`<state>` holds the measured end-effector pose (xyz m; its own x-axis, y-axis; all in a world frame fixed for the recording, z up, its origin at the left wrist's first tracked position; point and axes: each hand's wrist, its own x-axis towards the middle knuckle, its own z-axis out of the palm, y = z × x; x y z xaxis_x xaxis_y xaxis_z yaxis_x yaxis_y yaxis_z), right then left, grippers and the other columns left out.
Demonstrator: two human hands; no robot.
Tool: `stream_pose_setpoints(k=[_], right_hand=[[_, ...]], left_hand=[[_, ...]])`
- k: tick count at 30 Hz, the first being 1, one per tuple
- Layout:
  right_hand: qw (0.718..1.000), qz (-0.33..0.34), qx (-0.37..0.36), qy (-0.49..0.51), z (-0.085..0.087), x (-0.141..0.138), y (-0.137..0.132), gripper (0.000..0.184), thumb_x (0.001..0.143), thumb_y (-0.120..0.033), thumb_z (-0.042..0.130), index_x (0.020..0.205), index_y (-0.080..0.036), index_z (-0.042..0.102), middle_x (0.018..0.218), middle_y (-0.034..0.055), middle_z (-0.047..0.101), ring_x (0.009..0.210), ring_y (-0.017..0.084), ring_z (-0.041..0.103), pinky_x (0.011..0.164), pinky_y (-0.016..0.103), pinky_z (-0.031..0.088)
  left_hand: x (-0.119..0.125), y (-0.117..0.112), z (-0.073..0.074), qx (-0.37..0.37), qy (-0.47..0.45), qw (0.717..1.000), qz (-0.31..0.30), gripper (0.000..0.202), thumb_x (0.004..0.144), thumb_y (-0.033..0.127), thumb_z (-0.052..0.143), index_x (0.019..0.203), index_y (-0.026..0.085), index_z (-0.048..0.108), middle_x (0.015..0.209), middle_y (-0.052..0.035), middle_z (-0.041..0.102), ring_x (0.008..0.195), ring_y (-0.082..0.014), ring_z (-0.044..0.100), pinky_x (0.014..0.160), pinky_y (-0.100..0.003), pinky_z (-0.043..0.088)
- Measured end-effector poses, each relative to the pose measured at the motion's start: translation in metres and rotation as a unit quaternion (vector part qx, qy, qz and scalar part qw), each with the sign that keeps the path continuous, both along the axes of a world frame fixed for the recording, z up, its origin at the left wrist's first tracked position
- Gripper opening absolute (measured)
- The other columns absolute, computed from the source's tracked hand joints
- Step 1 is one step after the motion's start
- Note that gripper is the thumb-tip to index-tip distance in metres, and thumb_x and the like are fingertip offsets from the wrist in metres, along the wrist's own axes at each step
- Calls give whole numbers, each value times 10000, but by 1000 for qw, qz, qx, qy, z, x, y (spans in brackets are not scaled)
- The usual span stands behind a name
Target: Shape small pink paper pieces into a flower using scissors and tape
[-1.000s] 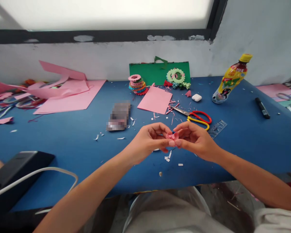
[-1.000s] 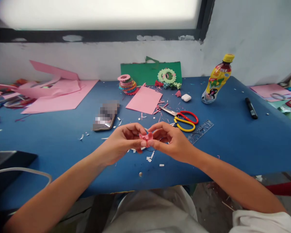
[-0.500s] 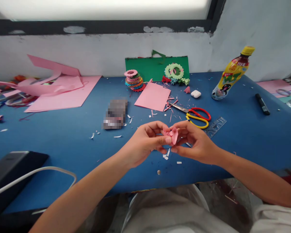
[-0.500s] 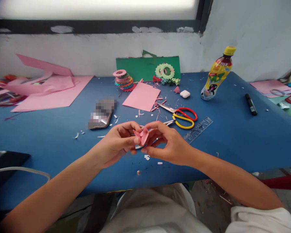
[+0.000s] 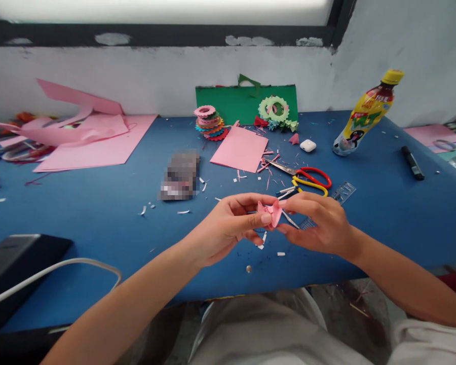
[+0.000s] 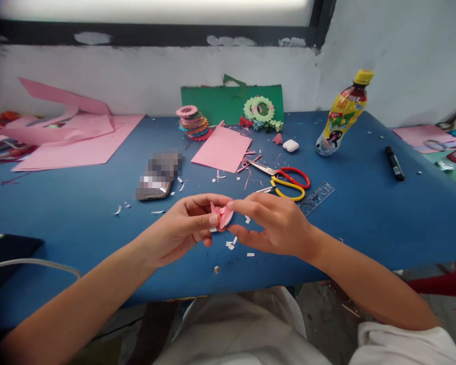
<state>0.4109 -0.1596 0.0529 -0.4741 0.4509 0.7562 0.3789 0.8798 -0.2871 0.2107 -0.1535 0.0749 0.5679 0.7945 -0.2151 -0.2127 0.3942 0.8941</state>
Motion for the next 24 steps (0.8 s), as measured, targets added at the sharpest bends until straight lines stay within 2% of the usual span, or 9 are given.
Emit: stream_pose_setpoints(k=[5, 7, 15, 24], right_hand=[[997, -34, -56, 34, 8, -1, -2, 188, 792, -168, 601, 973, -175, 551, 819, 12, 650, 712, 84, 595, 691, 200, 492], [997, -44, -49, 31, 9, -1, -2, 137, 778, -161, 620, 906, -173, 574, 809, 14, 662, 730, 89, 606, 705, 198, 493], [998, -65, -13, -19, 9, 0, 1, 126, 748, -168, 661, 865, -175, 614, 823, 23, 687, 772, 112, 636, 742, 215, 508], [996, -83, 4, -37, 9, 0, 0, 105, 764, -162, 642, 861, -194, 619, 813, 7, 690, 770, 112, 644, 738, 216, 516]], left_hand=[[2, -5, 1, 30, 51, 998, 6, 232, 669, 184, 758, 893, 224, 709, 725, 6, 629, 631, -97, 604, 484, -167, 538], [2, -7, 1, 37, 72, 997, 5, 234, 654, 183, 766, 880, 216, 715, 706, 10, 623, 629, -100, 605, 495, -177, 547], [5, -8, 3, 57, 117, 991, 35, 259, 620, 175, 780, 873, 190, 729, 702, 6, 632, 605, -96, 598, 509, -183, 552], [5, -9, 5, 57, 138, 988, 32, 309, 615, 160, 776, 916, 213, 729, 705, 17, 631, 618, -92, 586, 536, -184, 555]])
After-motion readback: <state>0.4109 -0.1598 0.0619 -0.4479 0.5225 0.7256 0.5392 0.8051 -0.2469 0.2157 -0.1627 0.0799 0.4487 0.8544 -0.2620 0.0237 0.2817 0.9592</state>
